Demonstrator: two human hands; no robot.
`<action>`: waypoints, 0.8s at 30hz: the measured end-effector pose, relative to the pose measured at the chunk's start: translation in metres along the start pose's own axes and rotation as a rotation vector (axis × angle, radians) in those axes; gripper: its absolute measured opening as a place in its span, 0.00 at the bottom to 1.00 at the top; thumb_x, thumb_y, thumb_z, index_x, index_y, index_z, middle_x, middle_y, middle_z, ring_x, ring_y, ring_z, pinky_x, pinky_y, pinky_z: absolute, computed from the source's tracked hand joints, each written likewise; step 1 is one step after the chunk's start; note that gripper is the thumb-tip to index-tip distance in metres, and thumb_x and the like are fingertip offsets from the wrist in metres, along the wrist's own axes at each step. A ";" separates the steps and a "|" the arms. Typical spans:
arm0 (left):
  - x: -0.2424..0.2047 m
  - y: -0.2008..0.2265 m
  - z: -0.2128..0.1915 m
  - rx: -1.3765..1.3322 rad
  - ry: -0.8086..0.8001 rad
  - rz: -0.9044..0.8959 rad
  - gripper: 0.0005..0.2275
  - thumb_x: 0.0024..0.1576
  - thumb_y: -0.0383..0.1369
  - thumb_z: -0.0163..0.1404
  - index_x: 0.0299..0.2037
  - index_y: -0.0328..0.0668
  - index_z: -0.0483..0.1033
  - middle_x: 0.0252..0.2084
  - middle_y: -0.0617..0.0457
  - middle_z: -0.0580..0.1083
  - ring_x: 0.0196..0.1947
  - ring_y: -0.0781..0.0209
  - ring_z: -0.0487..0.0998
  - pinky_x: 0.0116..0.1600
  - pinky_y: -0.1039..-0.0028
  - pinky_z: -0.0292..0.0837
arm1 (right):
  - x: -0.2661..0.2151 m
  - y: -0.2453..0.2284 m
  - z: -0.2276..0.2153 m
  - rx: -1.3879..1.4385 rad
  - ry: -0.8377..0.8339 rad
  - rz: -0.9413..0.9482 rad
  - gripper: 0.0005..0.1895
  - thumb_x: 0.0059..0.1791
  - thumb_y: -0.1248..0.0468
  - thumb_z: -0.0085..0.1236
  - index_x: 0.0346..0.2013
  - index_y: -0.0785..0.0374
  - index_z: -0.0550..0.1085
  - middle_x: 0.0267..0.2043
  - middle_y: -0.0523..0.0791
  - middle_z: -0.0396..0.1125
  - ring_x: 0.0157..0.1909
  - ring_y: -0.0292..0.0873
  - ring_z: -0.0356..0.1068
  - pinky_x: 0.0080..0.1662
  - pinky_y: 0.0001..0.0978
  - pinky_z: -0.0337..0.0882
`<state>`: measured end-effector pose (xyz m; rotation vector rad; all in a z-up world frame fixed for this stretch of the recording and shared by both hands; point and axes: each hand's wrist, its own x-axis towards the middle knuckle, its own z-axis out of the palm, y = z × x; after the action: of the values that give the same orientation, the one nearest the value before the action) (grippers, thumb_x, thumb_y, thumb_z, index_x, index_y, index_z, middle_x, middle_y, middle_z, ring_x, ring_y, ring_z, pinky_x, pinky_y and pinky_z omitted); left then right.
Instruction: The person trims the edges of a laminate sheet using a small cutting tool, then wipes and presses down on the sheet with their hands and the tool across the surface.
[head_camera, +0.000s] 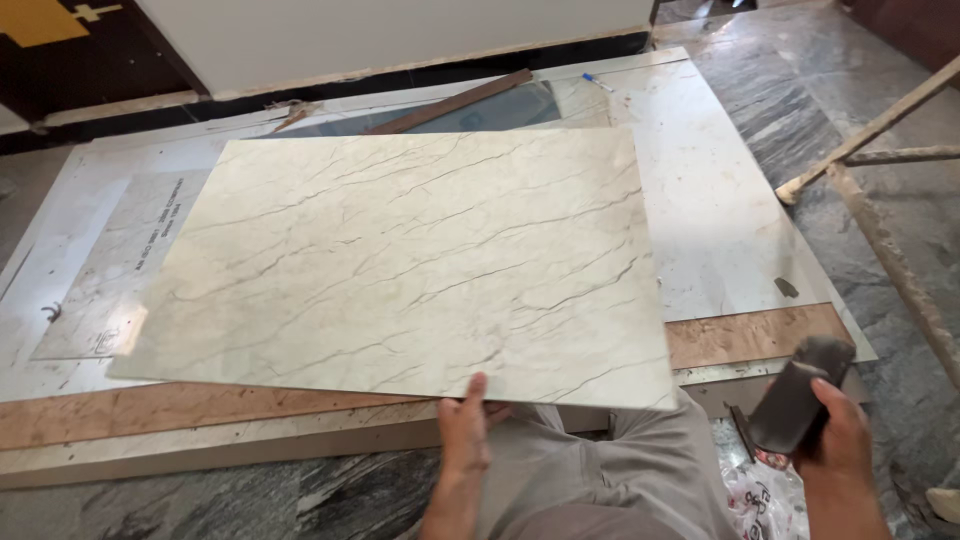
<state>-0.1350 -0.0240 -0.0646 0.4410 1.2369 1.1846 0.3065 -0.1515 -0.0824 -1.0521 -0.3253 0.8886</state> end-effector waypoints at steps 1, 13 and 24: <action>0.000 0.013 -0.014 0.100 0.059 -0.055 0.25 0.58 0.37 0.57 0.49 0.14 0.63 0.42 0.34 0.80 0.37 0.49 0.87 0.42 0.60 0.83 | 0.000 -0.004 0.011 -0.032 -0.012 -0.030 0.19 0.54 0.61 0.51 0.57 0.69 0.70 0.47 0.48 0.70 0.46 0.46 0.73 0.49 0.41 0.73; 0.097 0.142 -0.168 0.328 -0.088 -0.104 0.35 0.45 0.38 0.61 0.63 0.35 0.61 0.54 0.38 0.77 0.53 0.43 0.79 0.58 0.49 0.77 | -0.015 0.013 0.084 -0.212 -0.221 -0.144 0.19 0.49 0.69 0.59 0.55 0.67 0.72 0.45 0.42 0.70 0.42 0.35 0.70 0.44 0.29 0.72; 0.138 0.173 -0.205 1.364 0.538 0.353 0.33 0.74 0.53 0.36 0.48 0.19 0.76 0.45 0.22 0.76 0.48 0.26 0.76 0.55 0.50 0.70 | -0.047 0.023 -0.008 -0.103 -0.063 0.126 0.17 0.54 0.63 0.57 0.56 0.65 0.72 0.41 0.45 0.72 0.35 0.38 0.73 0.33 0.32 0.73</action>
<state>-0.4111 0.0984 -0.0621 1.4352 2.4412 0.5566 0.2715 -0.1875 -0.0987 -1.1511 -0.3637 1.0285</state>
